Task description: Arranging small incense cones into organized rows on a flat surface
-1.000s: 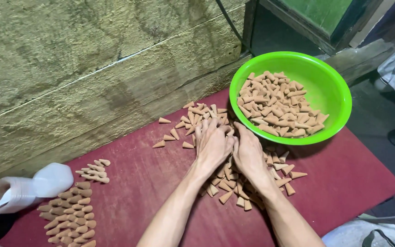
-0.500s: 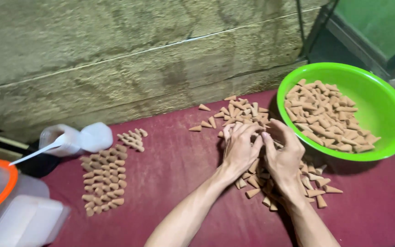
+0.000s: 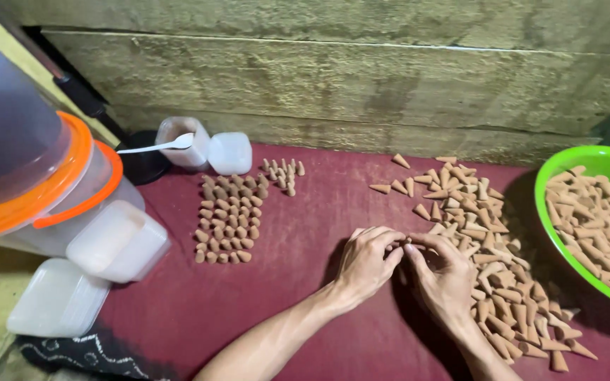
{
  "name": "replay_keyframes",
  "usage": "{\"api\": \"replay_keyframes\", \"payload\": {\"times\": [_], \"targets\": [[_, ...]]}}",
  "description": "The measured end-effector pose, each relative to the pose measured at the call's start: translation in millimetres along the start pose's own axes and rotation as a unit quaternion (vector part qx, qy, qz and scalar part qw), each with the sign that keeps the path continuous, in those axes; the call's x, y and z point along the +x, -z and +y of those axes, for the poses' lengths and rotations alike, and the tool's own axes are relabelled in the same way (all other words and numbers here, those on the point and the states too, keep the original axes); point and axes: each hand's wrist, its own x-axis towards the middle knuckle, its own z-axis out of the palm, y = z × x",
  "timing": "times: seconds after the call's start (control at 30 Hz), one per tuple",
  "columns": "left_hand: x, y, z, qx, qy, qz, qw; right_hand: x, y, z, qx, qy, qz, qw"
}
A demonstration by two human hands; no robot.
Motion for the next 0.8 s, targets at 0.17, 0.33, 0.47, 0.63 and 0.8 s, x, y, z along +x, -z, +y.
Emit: {"api": "replay_keyframes", "payload": {"times": [0.17, 0.33, 0.47, 0.63, 0.8], "targets": [[-6.9, 31.9, -28.4, -0.044, 0.076, 0.049, 0.995, 16.3, -46.6, -8.7, -0.009, 0.013, -0.028, 0.999], [-1.1, 57.8, -52.3, -0.076, 0.111, 0.118, 0.984, 54.7, -98.9, -24.5, 0.026, 0.007, -0.032, 0.999], [6.3, 63.6, -76.7, -0.095, 0.153, 0.191, 0.965, 85.1, -142.3, -27.0, 0.032, -0.006, -0.059, 0.998], [8.7, 72.4, -85.2, -0.117, 0.184, 0.204, 0.955, 109.7, -180.8, -21.7, -0.037, 0.035, -0.092, 0.994], [4.1, 80.9, -72.1, -0.136, 0.218, 0.173, 0.951, 119.0, -197.5, -18.6, -0.015, 0.015, -0.101, 0.995]]}}
